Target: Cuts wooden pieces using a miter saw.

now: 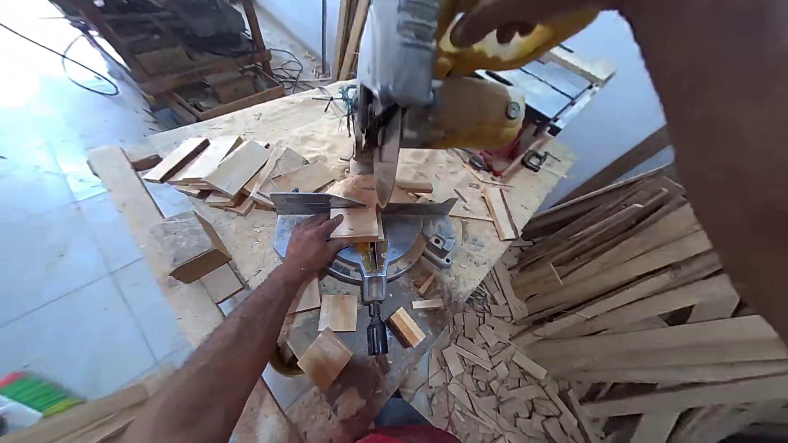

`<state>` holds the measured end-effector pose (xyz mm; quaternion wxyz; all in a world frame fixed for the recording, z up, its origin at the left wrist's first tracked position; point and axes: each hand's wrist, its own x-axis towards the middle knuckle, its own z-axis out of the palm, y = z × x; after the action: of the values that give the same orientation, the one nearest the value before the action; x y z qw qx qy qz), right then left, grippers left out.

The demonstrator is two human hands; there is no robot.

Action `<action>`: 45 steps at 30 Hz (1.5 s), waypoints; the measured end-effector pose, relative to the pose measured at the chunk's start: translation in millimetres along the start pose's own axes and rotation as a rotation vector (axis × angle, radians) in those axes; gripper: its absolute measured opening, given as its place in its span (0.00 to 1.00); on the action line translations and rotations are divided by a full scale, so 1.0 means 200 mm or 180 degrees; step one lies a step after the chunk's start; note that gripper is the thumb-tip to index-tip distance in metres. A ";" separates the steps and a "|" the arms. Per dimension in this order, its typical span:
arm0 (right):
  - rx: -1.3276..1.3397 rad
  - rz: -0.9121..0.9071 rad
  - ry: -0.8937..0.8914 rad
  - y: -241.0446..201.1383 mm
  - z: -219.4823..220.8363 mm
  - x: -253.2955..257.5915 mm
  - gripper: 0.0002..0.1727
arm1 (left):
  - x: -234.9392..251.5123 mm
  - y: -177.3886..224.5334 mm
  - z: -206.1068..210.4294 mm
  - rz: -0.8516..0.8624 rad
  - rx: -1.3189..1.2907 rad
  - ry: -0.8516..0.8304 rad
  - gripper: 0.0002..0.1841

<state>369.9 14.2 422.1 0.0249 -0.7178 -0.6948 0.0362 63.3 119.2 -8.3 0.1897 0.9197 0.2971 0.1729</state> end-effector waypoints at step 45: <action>-0.0871 0.0768 0.2175 -0.46 0.58 -0.52 0.21 | -0.03 0.06 -0.07 -0.0242 -0.0307 -0.0264 0.37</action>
<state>264.4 -88.7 316.0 0.1545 -0.7618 -0.5554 -0.2954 58.9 109.4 8.5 0.2523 0.9039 0.3151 0.1413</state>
